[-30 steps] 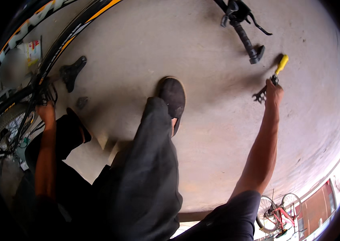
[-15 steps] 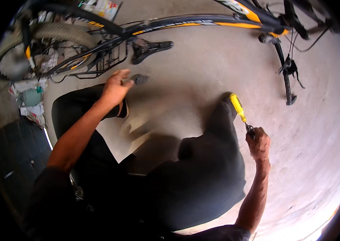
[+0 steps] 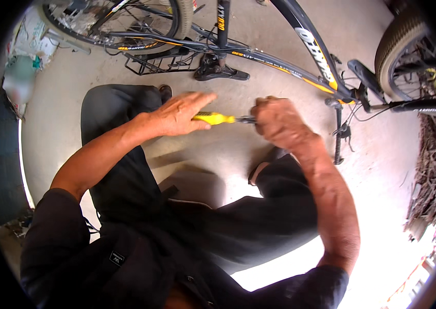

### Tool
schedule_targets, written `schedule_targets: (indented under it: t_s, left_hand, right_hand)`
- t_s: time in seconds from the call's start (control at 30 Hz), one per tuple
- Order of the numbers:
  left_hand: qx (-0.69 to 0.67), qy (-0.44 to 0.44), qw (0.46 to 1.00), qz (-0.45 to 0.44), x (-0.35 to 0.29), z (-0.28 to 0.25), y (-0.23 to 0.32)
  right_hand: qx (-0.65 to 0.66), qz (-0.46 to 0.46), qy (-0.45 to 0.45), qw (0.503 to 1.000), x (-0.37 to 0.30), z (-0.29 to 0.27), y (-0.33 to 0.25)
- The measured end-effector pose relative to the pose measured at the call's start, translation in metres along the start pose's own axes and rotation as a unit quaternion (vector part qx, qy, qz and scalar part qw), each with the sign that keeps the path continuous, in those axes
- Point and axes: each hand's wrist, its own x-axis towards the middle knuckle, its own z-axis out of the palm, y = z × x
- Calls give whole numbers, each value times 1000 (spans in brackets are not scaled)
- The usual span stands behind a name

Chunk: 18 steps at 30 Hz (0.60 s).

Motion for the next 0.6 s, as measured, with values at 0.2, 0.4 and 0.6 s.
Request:
schedule_targets:
  t_s: [0.2,0.4,0.6]
  left_hand:
    - [-22,-88,989,-113,-56,19,-32]
    - [-318,-48,905,-277,-72,27,-70]
    - [-429,-60,838,-331,-59,34,-68]
  right_hand:
    - [24,48,10,999,55,33,-40]
    - [160,293,38,942,48,114,-42]
    - [213,417,-90,879,35,189,-35]
